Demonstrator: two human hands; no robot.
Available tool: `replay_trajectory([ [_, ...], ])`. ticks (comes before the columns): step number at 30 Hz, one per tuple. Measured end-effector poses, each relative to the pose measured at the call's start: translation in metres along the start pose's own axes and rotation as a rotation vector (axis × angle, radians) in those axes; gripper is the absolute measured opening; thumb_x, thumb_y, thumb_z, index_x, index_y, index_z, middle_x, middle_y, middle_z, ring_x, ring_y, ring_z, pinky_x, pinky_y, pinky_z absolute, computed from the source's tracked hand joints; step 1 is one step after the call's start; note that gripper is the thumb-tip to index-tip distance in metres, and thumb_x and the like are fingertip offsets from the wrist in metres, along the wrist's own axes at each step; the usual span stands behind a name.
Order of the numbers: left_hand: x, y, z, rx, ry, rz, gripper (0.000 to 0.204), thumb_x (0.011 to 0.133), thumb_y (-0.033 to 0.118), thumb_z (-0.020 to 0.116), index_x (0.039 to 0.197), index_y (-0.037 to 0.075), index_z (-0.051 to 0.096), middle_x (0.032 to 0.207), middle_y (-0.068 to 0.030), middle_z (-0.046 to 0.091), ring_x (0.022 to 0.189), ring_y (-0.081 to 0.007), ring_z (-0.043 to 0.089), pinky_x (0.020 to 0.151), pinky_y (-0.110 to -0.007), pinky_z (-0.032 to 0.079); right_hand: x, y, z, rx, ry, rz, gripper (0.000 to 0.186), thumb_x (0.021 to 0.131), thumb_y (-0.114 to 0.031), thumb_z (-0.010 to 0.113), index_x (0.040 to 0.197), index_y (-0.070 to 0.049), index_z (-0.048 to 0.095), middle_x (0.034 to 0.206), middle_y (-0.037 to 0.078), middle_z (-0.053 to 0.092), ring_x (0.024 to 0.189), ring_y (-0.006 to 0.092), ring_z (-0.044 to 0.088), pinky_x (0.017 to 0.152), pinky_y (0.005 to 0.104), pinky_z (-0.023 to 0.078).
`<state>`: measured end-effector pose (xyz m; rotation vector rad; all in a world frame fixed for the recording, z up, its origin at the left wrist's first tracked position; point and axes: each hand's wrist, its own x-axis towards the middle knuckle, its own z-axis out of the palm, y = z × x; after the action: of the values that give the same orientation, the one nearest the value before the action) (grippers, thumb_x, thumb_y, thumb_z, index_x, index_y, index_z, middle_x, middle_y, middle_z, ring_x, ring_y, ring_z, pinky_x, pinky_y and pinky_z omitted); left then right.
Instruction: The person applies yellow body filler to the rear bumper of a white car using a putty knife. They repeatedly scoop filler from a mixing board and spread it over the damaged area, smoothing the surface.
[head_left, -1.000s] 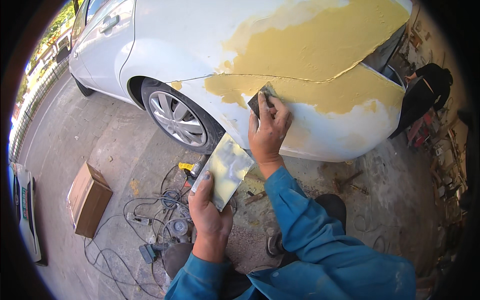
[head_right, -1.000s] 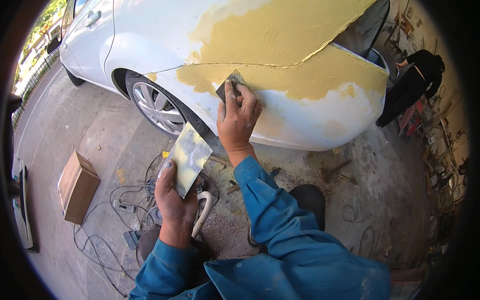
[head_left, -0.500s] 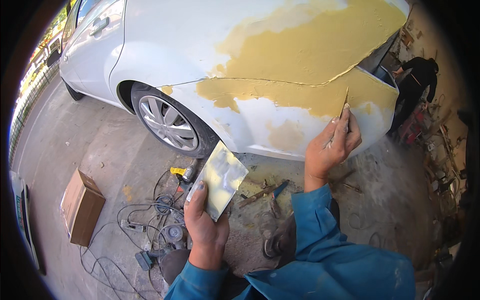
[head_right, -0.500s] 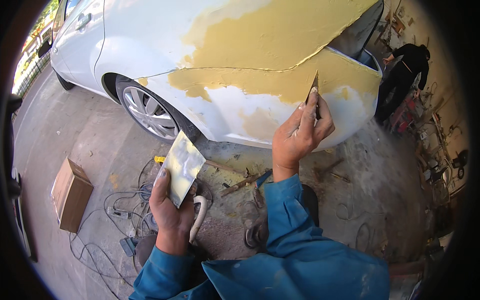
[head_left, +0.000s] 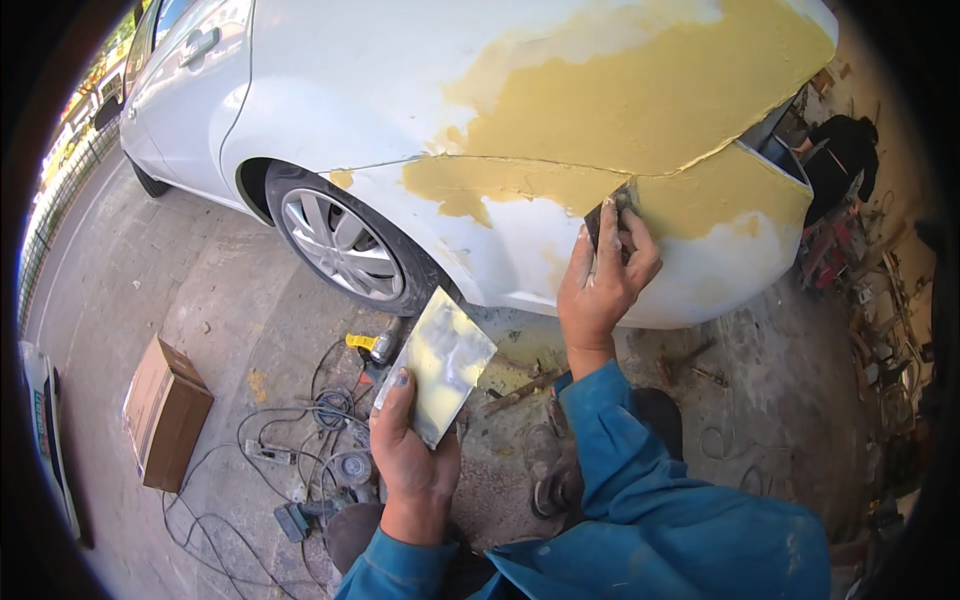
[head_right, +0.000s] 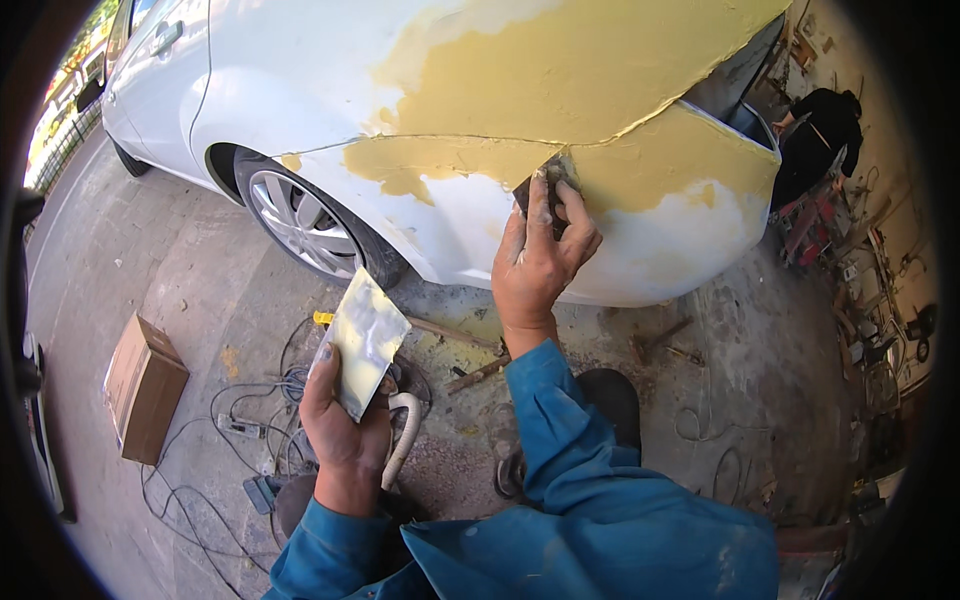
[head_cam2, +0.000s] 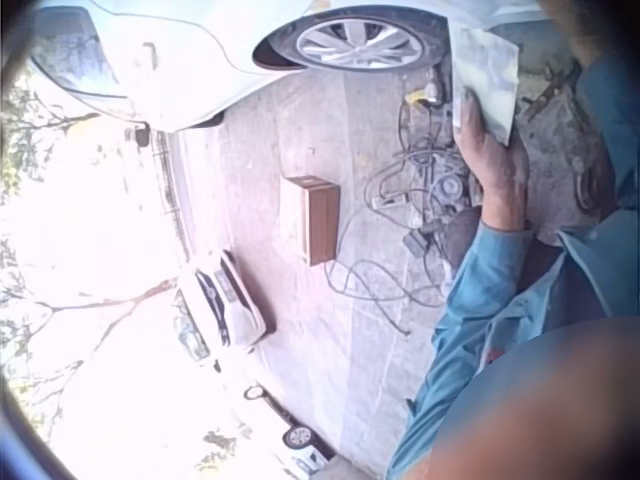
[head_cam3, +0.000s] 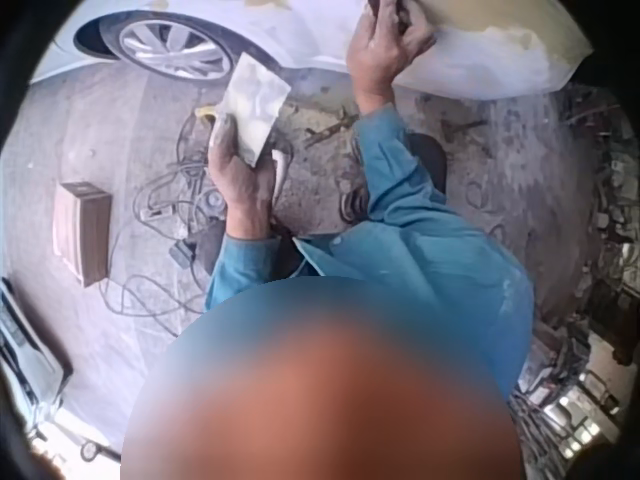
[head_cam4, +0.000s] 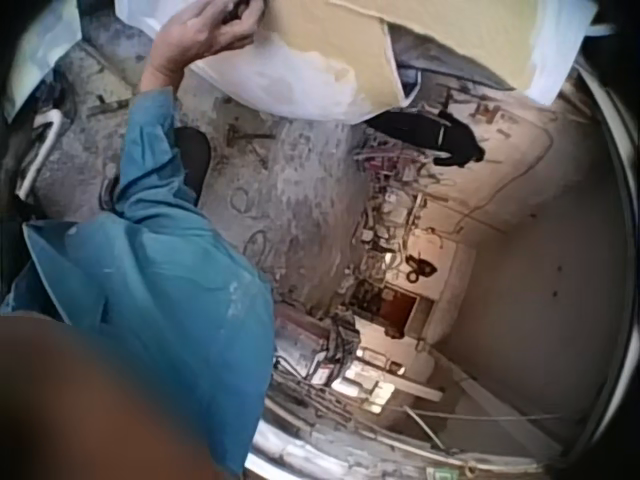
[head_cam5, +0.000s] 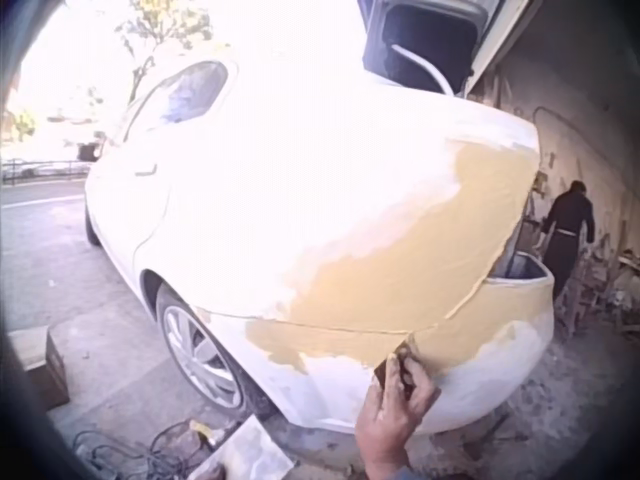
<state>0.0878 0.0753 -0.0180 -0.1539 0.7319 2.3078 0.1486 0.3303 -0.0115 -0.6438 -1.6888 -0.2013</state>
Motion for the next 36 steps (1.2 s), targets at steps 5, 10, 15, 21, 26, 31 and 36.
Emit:
replay_trajectory([
  [5,0.002,0.003,-0.002,-0.005,0.003,-0.007,0.039,0.11,0.026,0.062,0.139,0.0,0.066,0.122,-0.0128,0.078,0.098,-0.0271,0.077,0.074,-0.041,0.06,-0.006,-0.007,0.014,0.023,-0.005,0.009,0.056,0.095,-0.006,0.083,0.149,-0.013,0.072,0.14,0.014,0.062,0.113,0.0302,0.055,0.108,0.0496,0.041],
  [10,0.006,0.004,-0.007,-0.004,-0.014,-0.004,0.042,0.109,0.027,0.062,0.141,0.0,0.065,0.124,-0.013,0.078,0.101,-0.0274,0.077,0.077,-0.04,0.061,-0.011,-0.017,0.029,0.054,0.008,0.026,0.056,0.093,-0.006,0.085,0.148,-0.013,0.073,0.139,0.013,0.061,0.112,0.0297,0.055,0.107,0.0491,0.041],
  [15,0.007,0.009,-0.006,0.009,-0.018,-0.011,0.045,0.108,0.027,0.062,0.144,-0.001,0.065,0.127,-0.0129,0.078,0.107,-0.027,0.077,0.082,-0.04,0.061,-0.019,-0.028,0.041,0.084,-0.012,0.045,0.056,0.091,-0.006,0.086,0.145,-0.013,0.075,0.139,0.013,0.061,0.11,0.0289,0.054,0.107,0.0486,0.041],
  [21,0.011,0.013,-0.009,0.016,-0.023,-0.005,0.046,0.108,0.027,0.062,0.144,-0.001,0.065,0.128,-0.0132,0.078,0.109,-0.0273,0.077,0.084,-0.04,0.061,-0.025,-0.048,0.056,0.068,-0.068,-0.004,0.058,0.094,-0.003,0.084,0.15,-0.01,0.072,0.138,0.014,0.06,0.108,0.0271,0.051,0.101,0.0428,0.044],
  [26,0.013,0.016,-0.011,0.001,-0.011,0.006,0.046,0.108,0.027,0.061,0.144,-0.001,0.064,0.128,-0.0136,0.078,0.109,-0.0277,0.077,0.085,-0.04,0.061,-0.029,-0.059,0.07,0.094,-0.085,0.016,0.057,0.091,-0.006,0.086,0.146,-0.014,0.075,0.141,0.011,0.058,0.11,0.0273,0.052,0.107,0.047,0.04],
  [31,0.016,0.017,-0.012,-0.01,-0.009,0.008,0.045,0.108,0.027,0.062,0.144,-0.001,0.064,0.128,-0.0134,0.078,0.111,-0.0277,0.077,0.087,-0.04,0.062,-0.034,-0.072,0.079,0.104,-0.126,-0.01,0.061,0.089,-0.006,0.087,0.149,-0.014,0.073,0.139,0.009,0.06,0.11,0.0265,0.053,0.108,0.0474,0.04],
  [36,0.017,0.02,-0.014,0.009,-0.029,0.004,0.044,0.109,0.026,0.062,0.143,-0.002,0.065,0.128,-0.0135,0.078,0.11,-0.0274,0.078,0.087,-0.041,0.062,-0.042,-0.081,0.088,0.122,-0.186,-0.023,0.063,0.089,-0.007,0.086,0.15,-0.014,0.073,0.138,0.009,0.062,0.114,0.0269,0.056,0.111,0.0477,0.04],
])
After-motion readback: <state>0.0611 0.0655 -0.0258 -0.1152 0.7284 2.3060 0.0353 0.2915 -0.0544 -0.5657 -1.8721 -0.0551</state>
